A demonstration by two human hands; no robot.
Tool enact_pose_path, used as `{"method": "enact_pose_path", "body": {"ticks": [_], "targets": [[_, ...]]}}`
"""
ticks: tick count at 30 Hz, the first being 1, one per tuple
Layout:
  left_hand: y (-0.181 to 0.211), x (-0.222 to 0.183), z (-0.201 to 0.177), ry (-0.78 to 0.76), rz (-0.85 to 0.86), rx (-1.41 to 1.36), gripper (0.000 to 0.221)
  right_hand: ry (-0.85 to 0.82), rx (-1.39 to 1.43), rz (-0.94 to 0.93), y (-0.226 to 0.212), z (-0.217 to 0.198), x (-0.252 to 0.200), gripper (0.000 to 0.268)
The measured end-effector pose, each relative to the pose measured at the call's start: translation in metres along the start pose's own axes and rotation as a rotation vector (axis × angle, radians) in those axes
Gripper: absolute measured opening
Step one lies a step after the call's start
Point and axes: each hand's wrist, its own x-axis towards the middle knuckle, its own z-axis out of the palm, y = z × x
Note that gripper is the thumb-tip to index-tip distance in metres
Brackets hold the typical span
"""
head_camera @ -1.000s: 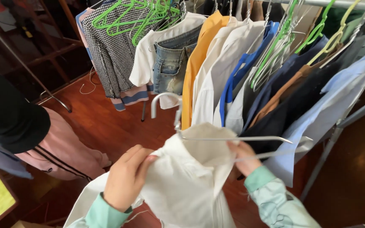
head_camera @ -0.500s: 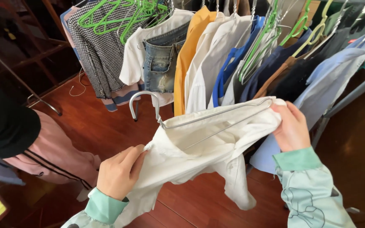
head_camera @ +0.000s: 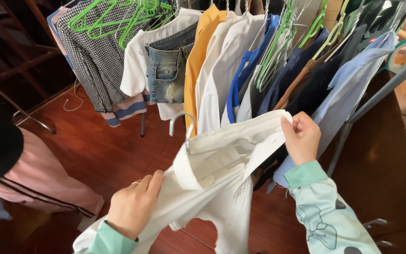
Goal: Selecting a shirt from a rack and preparing a cardboard box for packing.
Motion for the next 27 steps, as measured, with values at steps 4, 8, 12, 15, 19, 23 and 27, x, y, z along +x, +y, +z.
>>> {"method": "enact_pose_path", "body": {"ticks": [4, 8, 12, 15, 19, 23, 27], "targets": [[0.006, -0.015, 0.017, -0.113, -0.129, 0.107, 0.034, -0.019, -0.042, -0.229, -0.005, 0.011, -0.036, 0.046], [0.007, -0.006, 0.017, -0.045, -0.289, 0.043, 0.003, -0.279, 0.124, -0.208, -0.038, 0.032, -0.115, 0.040], [0.007, 0.004, 0.004, 0.082, -0.267, -0.108, 0.012, -0.690, 0.274, -0.177, -0.051, 0.043, -0.175, 0.039], [-0.009, 0.010, -0.015, 0.140, -0.182, -0.235, 0.010, -0.934, 0.318, -0.429, -0.085, 0.010, -0.141, 0.018], [-0.029, -0.002, -0.023, 0.144, -0.090, -0.279, 0.012, -0.425, 0.116, -0.379, -0.060, -0.039, -0.091, 0.009], [-0.033, -0.005, -0.033, 0.128, 0.026, -0.342, 0.015, -0.451, -0.206, -0.583, -0.043, -0.042, -0.057, 0.053], [-0.023, 0.009, -0.040, 0.153, 0.123, -0.412, 0.019, -0.771, -0.149, -0.520, -0.017, -0.009, -0.084, 0.024]]}}
